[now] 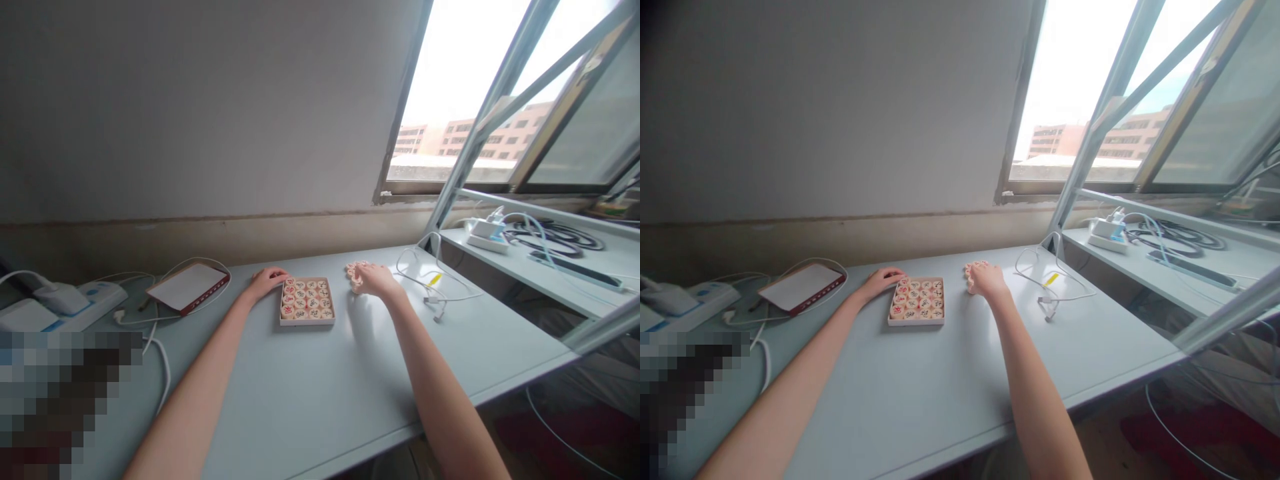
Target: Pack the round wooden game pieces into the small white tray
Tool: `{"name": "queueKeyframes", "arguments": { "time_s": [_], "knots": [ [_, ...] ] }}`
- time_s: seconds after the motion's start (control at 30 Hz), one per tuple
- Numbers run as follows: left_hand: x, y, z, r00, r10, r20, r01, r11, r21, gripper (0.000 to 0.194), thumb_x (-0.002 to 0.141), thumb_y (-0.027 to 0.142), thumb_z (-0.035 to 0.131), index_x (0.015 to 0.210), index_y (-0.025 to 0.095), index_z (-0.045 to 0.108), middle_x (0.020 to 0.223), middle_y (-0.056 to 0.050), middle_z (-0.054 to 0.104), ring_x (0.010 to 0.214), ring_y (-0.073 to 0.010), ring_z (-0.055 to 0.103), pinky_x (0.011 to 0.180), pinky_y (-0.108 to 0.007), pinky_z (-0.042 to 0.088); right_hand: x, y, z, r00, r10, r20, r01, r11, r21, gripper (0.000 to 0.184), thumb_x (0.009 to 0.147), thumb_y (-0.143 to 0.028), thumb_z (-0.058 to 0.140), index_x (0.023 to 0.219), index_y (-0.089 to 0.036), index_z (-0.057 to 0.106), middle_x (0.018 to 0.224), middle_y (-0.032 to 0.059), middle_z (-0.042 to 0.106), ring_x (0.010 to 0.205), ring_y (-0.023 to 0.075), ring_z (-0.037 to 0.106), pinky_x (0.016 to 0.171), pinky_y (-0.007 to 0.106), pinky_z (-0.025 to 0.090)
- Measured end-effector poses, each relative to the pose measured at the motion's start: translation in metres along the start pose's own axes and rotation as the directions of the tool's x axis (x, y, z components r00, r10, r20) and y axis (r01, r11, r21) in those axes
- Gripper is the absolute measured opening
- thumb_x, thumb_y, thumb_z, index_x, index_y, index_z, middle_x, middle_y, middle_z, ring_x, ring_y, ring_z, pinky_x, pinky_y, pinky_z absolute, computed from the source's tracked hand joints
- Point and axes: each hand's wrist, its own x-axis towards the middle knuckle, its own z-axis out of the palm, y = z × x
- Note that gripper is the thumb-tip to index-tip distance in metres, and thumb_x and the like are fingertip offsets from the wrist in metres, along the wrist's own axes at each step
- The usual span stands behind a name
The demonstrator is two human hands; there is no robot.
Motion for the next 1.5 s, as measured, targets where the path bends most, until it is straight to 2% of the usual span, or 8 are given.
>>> {"name": "queueKeyframes", "arguments": {
  "time_s": [0.23, 0.33, 0.43, 0.73, 0.87, 1.17, 1.37, 1.5],
  "knots": [
    [0.001, -0.003, -0.002, 1.000, 0.008, 0.010, -0.007, 0.997, -0.076, 0.032, 0.065, 0.046, 0.055, 0.074, 0.020, 0.069, 0.095, -0.004, 0.066, 0.093, -0.0225, 0.055, 0.086, -0.031, 0.038, 0.006, -0.021, 0.001, 0.974, -0.216, -0.075, 0.225, 0.963, 0.147, 0.027, 0.074, -0.022, 0.057, 0.100, -0.023, 0.053, 0.097, 0.0048, 0.057, 0.092, 0.0192, 0.051, 0.076, 0.029, 0.031],
    [0.000, -0.002, -0.005, 0.996, 0.022, 0.083, -0.011, 0.992, -0.123, 0.029, 0.064, 0.044, 0.057, 0.072, 0.020, 0.070, 0.099, -0.005, 0.064, 0.096, -0.0224, 0.054, 0.089, -0.032, 0.037, 0.004, -0.055, 0.007, 0.898, -0.351, -0.265, 0.398, 0.905, 0.152, 0.031, 0.081, -0.025, 0.051, 0.111, -0.024, 0.049, 0.107, 0.0061, 0.052, 0.097, 0.0199, 0.046, 0.078, 0.030, 0.030],
    [-0.002, 0.001, -0.009, 0.987, 0.067, 0.147, -0.032, 0.974, -0.224, 0.027, 0.067, 0.042, 0.056, 0.076, 0.021, 0.071, 0.104, -0.005, 0.062, 0.101, -0.0206, 0.052, 0.094, -0.031, 0.034, 0.000, -0.087, 0.018, 0.824, -0.483, -0.298, 0.529, 0.843, 0.098, 0.032, 0.083, -0.025, 0.048, 0.115, -0.027, 0.048, 0.108, 0.0057, 0.051, 0.095, 0.0192, 0.045, 0.077, 0.031, 0.030],
    [0.000, 0.001, -0.009, 0.986, 0.056, 0.157, -0.011, 0.963, -0.271, 0.028, 0.066, 0.041, 0.057, 0.076, 0.019, 0.070, 0.104, -0.006, 0.063, 0.100, -0.0213, 0.053, 0.095, -0.033, 0.034, -0.003, -0.106, 0.031, 0.838, -0.430, -0.334, 0.480, 0.874, 0.079, 0.038, 0.083, -0.014, 0.041, 0.118, -0.027, 0.043, 0.115, 0.0055, 0.049, 0.097, 0.0202, 0.042, 0.076, 0.032, 0.031],
    [0.002, 0.000, -0.006, 0.999, 0.035, 0.030, -0.023, 0.949, -0.314, 0.025, 0.065, 0.041, 0.059, 0.072, 0.019, 0.069, 0.097, -0.006, 0.065, 0.098, -0.0216, 0.054, 0.094, -0.033, 0.034, 0.001, -0.104, 0.029, 0.810, -0.476, -0.342, 0.517, 0.856, 0.033, 0.033, 0.080, -0.013, 0.048, 0.111, -0.022, 0.047, 0.111, 0.0063, 0.051, 0.096, 0.0208, 0.042, 0.073, 0.031, 0.032],
    [-0.001, 0.002, -0.005, 0.994, 0.093, 0.065, -0.078, 0.976, -0.203, 0.027, 0.060, 0.042, 0.064, 0.068, 0.017, 0.068, 0.095, -0.007, 0.065, 0.092, -0.0216, 0.056, 0.087, -0.032, 0.038, 0.016, -0.074, 0.025, 0.863, -0.215, -0.458, 0.278, 0.958, 0.075, 0.019, 0.082, -0.035, 0.049, 0.095, -0.021, 0.054, 0.100, 0.0066, 0.053, 0.095, 0.0220, 0.041, 0.079, 0.034, 0.029],
    [-0.002, 0.000, -0.005, 0.994, 0.081, 0.067, -0.066, 0.977, -0.203, 0.030, 0.061, 0.044, 0.063, 0.071, 0.016, 0.068, 0.098, -0.007, 0.063, 0.090, -0.0215, 0.056, 0.084, -0.031, 0.040, 0.032, -0.021, 0.047, 0.933, 0.018, -0.359, 0.022, 0.994, 0.107, 0.017, 0.081, -0.031, 0.047, 0.087, -0.020, 0.058, 0.096, 0.0084, 0.054, 0.093, 0.0237, 0.042, 0.078, 0.037, 0.028],
    [-0.001, -0.002, -0.004, 0.994, 0.088, 0.069, -0.073, 0.978, -0.198, 0.031, 0.062, 0.045, 0.062, 0.070, 0.016, 0.068, 0.098, -0.007, 0.064, 0.091, -0.0216, 0.056, 0.083, -0.031, 0.039, 0.035, -0.008, 0.049, 0.916, 0.144, -0.375, -0.053, 0.969, 0.243, 0.022, 0.079, -0.031, 0.052, 0.098, -0.022, 0.057, 0.103, 0.0078, 0.053, 0.096, 0.0245, 0.043, 0.078, 0.038, 0.029]
  ]
}}
